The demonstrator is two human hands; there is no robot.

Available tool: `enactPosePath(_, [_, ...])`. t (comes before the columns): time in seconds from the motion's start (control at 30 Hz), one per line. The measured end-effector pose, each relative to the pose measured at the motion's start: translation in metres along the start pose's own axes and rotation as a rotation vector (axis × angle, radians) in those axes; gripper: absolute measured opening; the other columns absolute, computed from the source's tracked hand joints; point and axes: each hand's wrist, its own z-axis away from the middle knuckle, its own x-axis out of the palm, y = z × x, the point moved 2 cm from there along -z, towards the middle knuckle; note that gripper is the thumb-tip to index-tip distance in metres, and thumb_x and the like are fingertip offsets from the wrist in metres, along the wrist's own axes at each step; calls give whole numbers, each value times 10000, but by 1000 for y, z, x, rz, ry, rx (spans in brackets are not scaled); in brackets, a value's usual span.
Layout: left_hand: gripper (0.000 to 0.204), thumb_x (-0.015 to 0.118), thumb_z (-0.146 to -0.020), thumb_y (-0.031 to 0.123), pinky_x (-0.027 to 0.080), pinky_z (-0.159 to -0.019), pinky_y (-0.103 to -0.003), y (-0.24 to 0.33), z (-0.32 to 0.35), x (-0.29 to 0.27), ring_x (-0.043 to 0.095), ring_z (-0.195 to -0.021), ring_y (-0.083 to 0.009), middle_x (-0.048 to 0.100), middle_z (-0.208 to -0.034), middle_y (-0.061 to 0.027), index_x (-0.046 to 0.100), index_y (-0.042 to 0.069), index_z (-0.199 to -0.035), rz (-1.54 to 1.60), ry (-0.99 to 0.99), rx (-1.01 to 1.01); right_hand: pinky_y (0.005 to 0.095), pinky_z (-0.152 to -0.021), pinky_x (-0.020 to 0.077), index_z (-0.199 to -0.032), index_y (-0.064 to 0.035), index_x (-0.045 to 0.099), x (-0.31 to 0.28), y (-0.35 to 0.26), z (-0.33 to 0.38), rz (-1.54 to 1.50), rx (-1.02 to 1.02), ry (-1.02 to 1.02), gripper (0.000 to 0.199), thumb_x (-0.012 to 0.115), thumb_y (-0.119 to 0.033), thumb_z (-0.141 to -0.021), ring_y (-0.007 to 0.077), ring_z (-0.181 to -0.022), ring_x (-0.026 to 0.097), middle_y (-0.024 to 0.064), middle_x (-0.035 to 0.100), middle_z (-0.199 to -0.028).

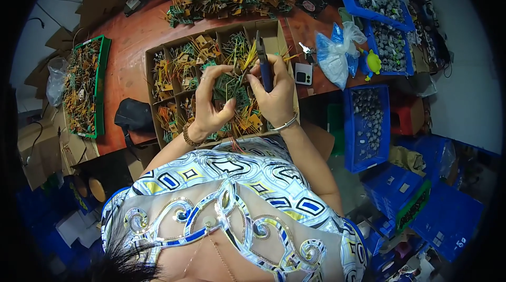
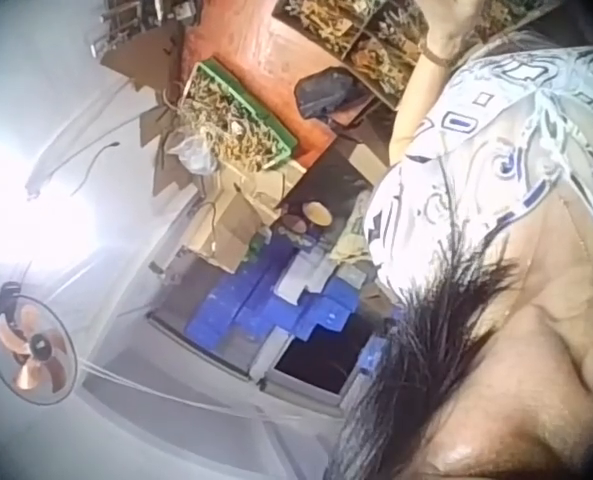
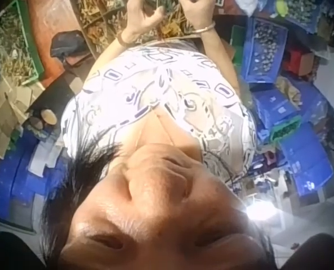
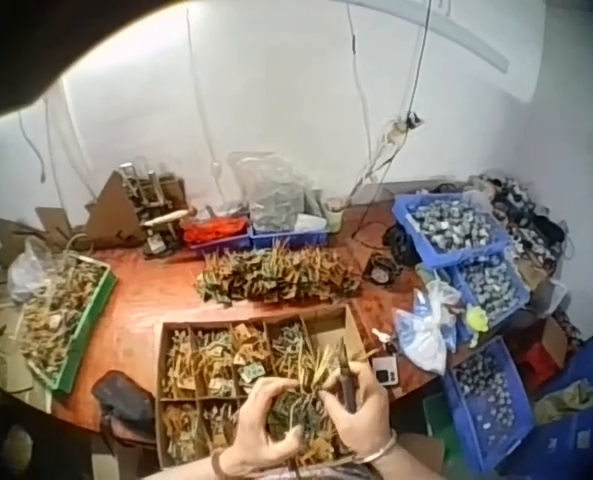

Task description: Trimming excess plastic or material from small toy components using handheld cutting pliers in a factory setting.

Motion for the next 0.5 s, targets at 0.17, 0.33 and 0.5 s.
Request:
enactPosePath(0.17, [592,632,-616,90,443,-858,-365,1,-3,-9,532,-948,-308,508,-1030,-173,470,-10,-1176,-110,63,-21,221,-680,462,-1126,-18,552,-16,-31,1,296,-22,-39,346,682,10,-806,83,-779,575,32,605,-924])
enactPosePath(0.33, [614,639,-632,94,429,-895,-395,-9,-1,-24,528,-991,-329,517,-1058,-177,452,3,-1210,-184,99,-51,345,-681,468,-1128,-13,590,-37,-88,8,796,-243,-268,420,671,29,-718,261,-767,589,121,598,-890])
enactPosePath(0.5, [662,661,-617,117,476,-853,-392,1,-2,-22,554,-980,-334,522,-1087,-182,446,18,-1235,-303,64,37,404,-738,449,-1148,-10,588,-31,-104,15,1008,-270,-344,471,651,35,-683,301,-842,564,118,594,-920])
